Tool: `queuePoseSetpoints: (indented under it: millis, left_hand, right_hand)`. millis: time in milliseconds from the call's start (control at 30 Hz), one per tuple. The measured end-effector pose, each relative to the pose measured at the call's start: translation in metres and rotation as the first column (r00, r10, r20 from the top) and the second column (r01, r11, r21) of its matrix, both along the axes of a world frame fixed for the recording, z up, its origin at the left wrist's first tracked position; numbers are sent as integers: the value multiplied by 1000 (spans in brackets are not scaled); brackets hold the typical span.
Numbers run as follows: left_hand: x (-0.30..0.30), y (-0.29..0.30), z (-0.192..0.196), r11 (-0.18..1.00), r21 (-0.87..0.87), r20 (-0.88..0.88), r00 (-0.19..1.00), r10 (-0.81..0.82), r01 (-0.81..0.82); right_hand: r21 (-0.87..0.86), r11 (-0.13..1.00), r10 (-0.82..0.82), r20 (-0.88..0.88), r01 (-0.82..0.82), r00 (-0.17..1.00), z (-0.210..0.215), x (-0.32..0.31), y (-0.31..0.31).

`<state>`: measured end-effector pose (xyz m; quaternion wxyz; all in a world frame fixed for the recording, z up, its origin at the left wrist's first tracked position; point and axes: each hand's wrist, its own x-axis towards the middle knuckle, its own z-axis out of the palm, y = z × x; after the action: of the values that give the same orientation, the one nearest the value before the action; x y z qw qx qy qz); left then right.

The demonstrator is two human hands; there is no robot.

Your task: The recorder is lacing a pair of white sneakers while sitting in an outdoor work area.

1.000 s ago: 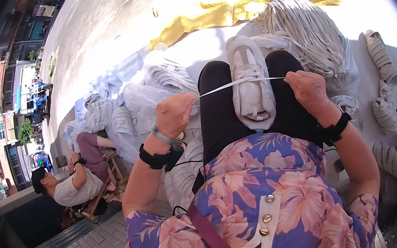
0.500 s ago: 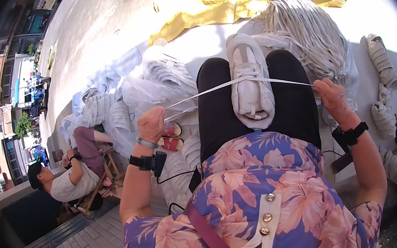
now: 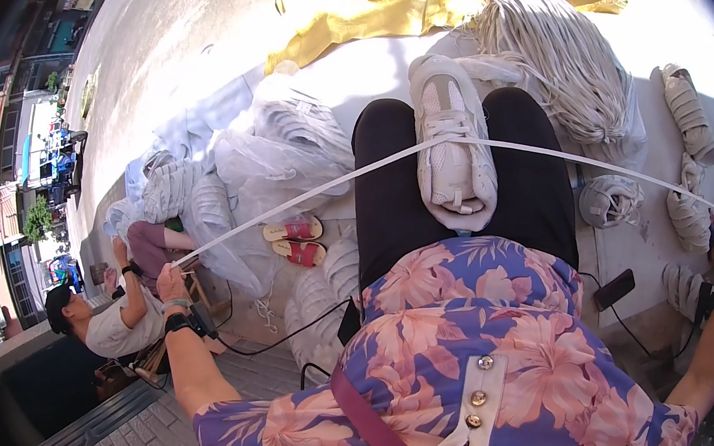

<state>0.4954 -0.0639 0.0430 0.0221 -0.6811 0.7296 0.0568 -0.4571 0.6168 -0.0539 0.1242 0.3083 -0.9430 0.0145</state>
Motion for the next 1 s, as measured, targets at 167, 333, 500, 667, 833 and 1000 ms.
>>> queuePoseSetpoints:
  millis: [167,333,500,667,833,1000]
  left_hand:
    - [-68,-8,-45,811,525,-254,862,438,-257]
    - [-258,64,-47,394,886,-373,880,295,244]
    - [-393,108,-37,98,794,-601,752,272,600]
    - [-459,131,-38,208,579,-806,592,-3,788]
    - [-484,144,-46,290,19,-647,232,-726,957]
    - [-480,141,-61,383,-36,-749,229,-622,923]
  right_hand:
    - [-184,750,-381,665,635,643,-33,0,1]
    - [-148,844,245,961,515,-125,12,221,-239]
    - [-167,937,321,760,308,-564,39,303,-346]
    - [-305,910,404,804,279,-437,22,319,-397]
    - [-564,696,681,716,444,-156,-2,312,-420]
    - [-564,675,675,732,475,-91,-3,313,-422]
